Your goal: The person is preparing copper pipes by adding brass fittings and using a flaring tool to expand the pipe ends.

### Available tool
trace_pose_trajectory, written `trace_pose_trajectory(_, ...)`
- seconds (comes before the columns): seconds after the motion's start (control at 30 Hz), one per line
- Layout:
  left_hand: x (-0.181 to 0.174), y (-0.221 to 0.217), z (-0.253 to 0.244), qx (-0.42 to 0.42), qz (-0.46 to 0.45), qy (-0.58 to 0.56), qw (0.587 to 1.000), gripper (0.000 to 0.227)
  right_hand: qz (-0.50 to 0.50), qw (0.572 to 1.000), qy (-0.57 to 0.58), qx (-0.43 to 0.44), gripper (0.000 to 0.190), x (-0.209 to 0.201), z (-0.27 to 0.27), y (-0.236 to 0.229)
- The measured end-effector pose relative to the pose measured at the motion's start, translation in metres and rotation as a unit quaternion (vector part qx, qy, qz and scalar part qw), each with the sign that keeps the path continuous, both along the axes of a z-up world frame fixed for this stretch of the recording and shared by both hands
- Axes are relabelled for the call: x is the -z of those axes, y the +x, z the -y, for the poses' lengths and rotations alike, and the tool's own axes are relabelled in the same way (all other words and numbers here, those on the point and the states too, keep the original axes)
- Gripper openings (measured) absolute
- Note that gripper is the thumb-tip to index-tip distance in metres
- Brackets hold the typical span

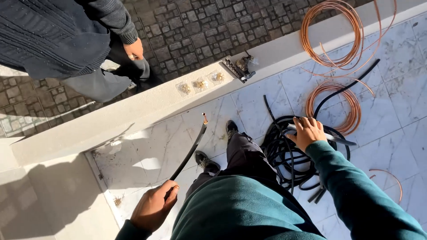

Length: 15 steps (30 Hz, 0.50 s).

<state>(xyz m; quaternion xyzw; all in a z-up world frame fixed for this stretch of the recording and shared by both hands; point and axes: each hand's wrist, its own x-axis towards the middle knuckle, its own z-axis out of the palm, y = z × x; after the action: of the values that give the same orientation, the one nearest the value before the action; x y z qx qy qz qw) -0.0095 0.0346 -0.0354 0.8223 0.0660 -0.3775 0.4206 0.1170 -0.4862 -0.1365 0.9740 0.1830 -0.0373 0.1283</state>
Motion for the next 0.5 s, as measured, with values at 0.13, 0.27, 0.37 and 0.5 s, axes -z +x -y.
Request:
trace_pose_trajectory(0.13, 0.045, 0.007, 0.002, 0.001, -0.017, 0.034, 0.999, 0.034, -0.162, 0.973, 0.066, 0.151, 0.052, 0.08, 0.031, 0.014)
trace_pose_trajectory(0.27, 0.063, 0.034, 0.027, -0.012, -0.069, 0.08, 0.994, 0.029, -0.319, 0.885, 0.216, 0.262, 0.032, 0.155, 0.033, 0.069)
trace_pose_trajectory(0.37, 0.105, 0.025, 0.036, -0.012, -0.044, 0.111, 0.993, 0.022, -0.311, 0.89, 0.237, 0.235, 0.025, 0.189, 0.012, 0.136)
trace_pose_trajectory(0.5, 0.255, -0.082, 0.038, -0.088, 0.002, 0.169, 0.982, 0.014, -0.21, 0.917, 0.256, 0.22, 0.025, 0.264, -0.006, 0.232)
